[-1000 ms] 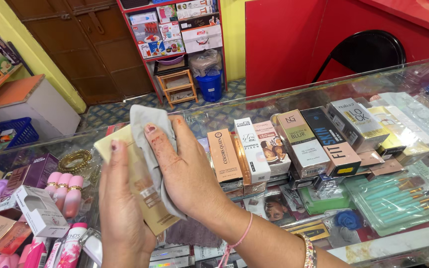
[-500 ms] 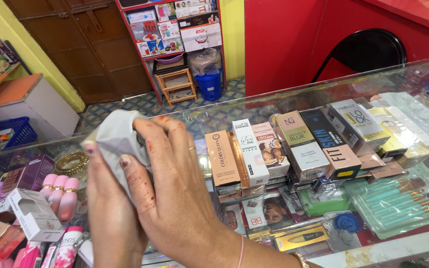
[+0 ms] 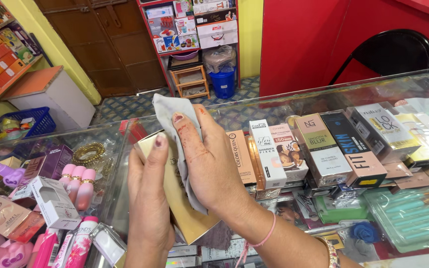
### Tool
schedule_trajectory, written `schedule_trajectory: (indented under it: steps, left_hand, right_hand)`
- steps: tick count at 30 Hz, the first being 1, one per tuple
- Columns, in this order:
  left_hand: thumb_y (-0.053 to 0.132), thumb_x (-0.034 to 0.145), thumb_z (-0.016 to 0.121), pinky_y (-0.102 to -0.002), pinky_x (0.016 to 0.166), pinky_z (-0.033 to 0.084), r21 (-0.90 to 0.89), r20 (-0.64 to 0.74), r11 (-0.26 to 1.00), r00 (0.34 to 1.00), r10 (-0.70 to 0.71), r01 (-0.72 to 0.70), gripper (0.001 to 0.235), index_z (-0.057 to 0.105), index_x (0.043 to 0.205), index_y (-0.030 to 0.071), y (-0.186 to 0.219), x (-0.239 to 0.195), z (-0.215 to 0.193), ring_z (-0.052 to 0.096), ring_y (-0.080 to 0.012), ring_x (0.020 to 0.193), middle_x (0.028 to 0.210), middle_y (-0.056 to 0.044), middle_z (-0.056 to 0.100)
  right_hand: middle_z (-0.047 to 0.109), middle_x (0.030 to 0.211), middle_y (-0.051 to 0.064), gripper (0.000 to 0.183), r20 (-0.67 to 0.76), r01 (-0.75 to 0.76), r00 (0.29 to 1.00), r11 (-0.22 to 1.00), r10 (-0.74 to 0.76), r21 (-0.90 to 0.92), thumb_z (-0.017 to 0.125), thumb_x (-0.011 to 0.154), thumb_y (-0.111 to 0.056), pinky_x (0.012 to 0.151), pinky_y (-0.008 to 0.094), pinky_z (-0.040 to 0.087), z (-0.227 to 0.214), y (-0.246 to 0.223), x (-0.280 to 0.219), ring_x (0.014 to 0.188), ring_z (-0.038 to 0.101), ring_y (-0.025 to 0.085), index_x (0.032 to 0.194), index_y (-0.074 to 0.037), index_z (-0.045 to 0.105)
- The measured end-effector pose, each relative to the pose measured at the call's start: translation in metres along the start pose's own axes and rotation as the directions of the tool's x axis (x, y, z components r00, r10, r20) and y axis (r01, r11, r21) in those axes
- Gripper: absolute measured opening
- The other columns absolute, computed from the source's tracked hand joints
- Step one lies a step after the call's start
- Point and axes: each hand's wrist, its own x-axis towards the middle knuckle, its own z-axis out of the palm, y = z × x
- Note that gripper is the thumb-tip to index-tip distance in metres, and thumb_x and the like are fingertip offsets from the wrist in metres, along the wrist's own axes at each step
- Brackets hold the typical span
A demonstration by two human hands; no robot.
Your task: The person cleans various cosmetic and beauty product containers using a grey cloth, handling them one at a time over a glass display counter.
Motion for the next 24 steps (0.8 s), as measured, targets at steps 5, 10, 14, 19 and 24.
schedule_trajectory:
  steps: [5,10,14,19,24]
  left_hand:
    - [0.033,0.097,0.059,-0.030,0.085,0.054,-0.024,-0.027,0.999,0.999,-0.023,0.022,0.042,0.057,0.127,0.003,-0.009,0.005,-0.003,0.065,-0.0133,0.099,0.113,-0.009,0.067]
    - [0.022,0.099,0.063,-0.027,0.086,0.051,0.052,-0.009,0.998,0.999,0.032,-0.032,0.036,0.063,0.126,-0.002,-0.022,0.011,-0.013,0.063,-0.0116,0.099,0.112,-0.007,0.069]
    - [0.007,0.090,0.069,-0.026,0.090,0.053,0.163,0.057,0.987,0.998,-0.014,0.004,0.038,0.061,0.127,0.001,-0.030,0.012,-0.023,0.066,-0.0106,0.103,0.114,-0.006,0.071]
    - [-0.007,0.079,0.071,-0.029,0.093,0.053,0.262,0.188,0.962,0.982,0.029,-0.079,0.048,0.058,0.125,0.001,-0.040,0.018,-0.042,0.065,-0.0132,0.108,0.116,-0.007,0.070]
    - [-0.001,0.078,0.073,-0.030,0.085,0.058,0.580,0.090,0.812,0.996,0.022,-0.070,0.038,0.061,0.114,0.001,-0.042,0.013,-0.046,0.070,-0.0125,0.098,0.106,-0.008,0.074]
  right_hand:
    - [0.074,0.106,0.013,0.036,0.016,-0.132,0.991,0.988,0.131,0.082,0.048,0.105,-0.025,0.085,0.030,0.054,-0.001,0.018,0.002,0.096,0.067,0.015,0.120,0.003,0.065]
    - [0.073,0.107,0.010,0.036,0.039,-0.173,0.985,0.977,0.169,0.128,0.048,0.104,-0.024,0.085,0.029,0.054,-0.004,0.033,0.007,0.096,0.066,0.013,0.121,0.002,0.065]
    - [0.073,0.103,0.013,0.033,0.056,-0.234,0.972,0.969,0.230,0.075,0.049,0.104,-0.024,0.083,0.033,0.055,-0.010,0.037,0.014,0.094,0.065,0.017,0.115,0.003,0.064]
    - [0.067,0.113,0.018,0.031,0.131,0.031,0.991,0.892,0.032,-0.450,0.056,0.097,-0.023,0.090,0.042,0.050,-0.010,0.026,0.006,0.106,0.065,0.033,0.119,-0.001,0.063]
    - [0.061,0.109,0.019,0.035,0.351,0.283,0.936,0.671,-0.036,-0.685,0.066,0.090,-0.026,0.083,0.051,0.047,0.000,0.013,-0.011,0.101,0.059,0.040,0.118,-0.006,0.064]
